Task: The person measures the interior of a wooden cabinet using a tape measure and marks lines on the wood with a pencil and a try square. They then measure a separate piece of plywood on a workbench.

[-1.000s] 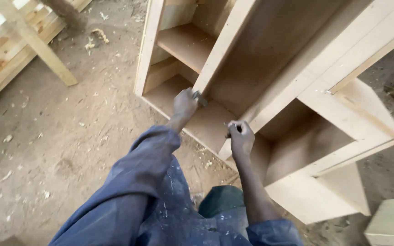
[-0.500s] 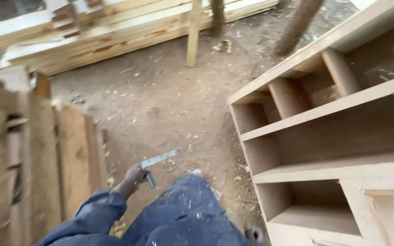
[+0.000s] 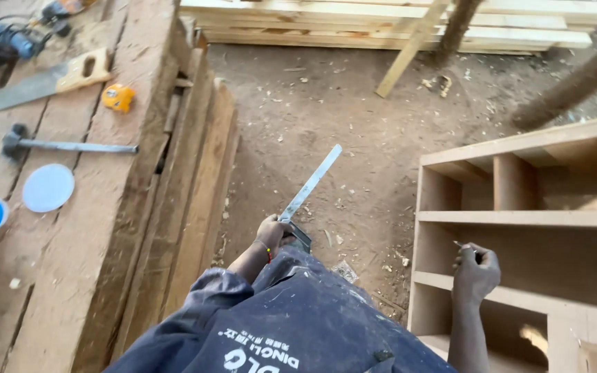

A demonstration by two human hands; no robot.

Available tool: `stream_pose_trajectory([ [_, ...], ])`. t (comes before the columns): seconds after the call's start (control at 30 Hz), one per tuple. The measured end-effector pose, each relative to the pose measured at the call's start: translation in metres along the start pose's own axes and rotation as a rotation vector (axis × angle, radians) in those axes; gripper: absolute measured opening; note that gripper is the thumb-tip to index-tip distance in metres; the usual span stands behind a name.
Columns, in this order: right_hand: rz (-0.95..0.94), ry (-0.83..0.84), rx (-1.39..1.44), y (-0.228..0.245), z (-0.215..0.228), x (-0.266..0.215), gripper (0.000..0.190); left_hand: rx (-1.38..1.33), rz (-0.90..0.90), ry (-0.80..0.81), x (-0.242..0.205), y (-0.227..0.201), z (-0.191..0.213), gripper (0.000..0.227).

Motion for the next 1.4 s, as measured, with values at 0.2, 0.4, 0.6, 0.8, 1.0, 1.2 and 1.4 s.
stream_pose_trajectory([
  [0.2, 0.063, 0.103, 0.011, 0.01, -0.077, 0.008, 0.007, -0.076, 0.007, -0.024, 0.027, -0.033, 0.003, 0.022],
  [0.4, 0.138, 0.271, -0.141, 0.094, -0.169, -0.013, 0.013, -0.056, -0.015, 0.013, 0.096, -0.069, -0.004, 0.025],
  [0.6, 0.171, 0.401, -0.306, 0.168, -0.236, -0.024, 0.019, 0.154, -0.17, 0.002, 0.135, -0.145, -0.027, 0.02],
  [0.8, 0.228, 0.467, -0.111, 0.172, -0.304, 0.001, 0.019, 0.127, -0.315, -0.039, 0.162, -0.197, -0.015, 0.022],
  [1.0, 0.249, 0.661, -0.116, 0.21, -0.387, 0.005, 0.022, -0.16, -0.323, -0.099, 0.16, -0.218, 0.012, 0.023],
  [1.2, 0.391, 0.91, -0.174, 0.236, -0.51, 0.039, 0.019, -0.537, -0.373, -0.152, 0.121, -0.282, 0.017, 0.024],
  [1.4, 0.463, 1.221, -0.135, 0.299, -0.637, 0.074, 0.021, -0.887, -0.523, -0.265, 0.154, -0.339, 0.019, 0.027],
])
Point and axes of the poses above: each hand's wrist, its own x-axis towards the middle knuckle, its own z-axis out of the back of the hand, y = z × x, the point moved 7 cm from there along x, towards the middle knuckle, and after that the axes turned 6 degrees about -x, right-handed, at the moved point
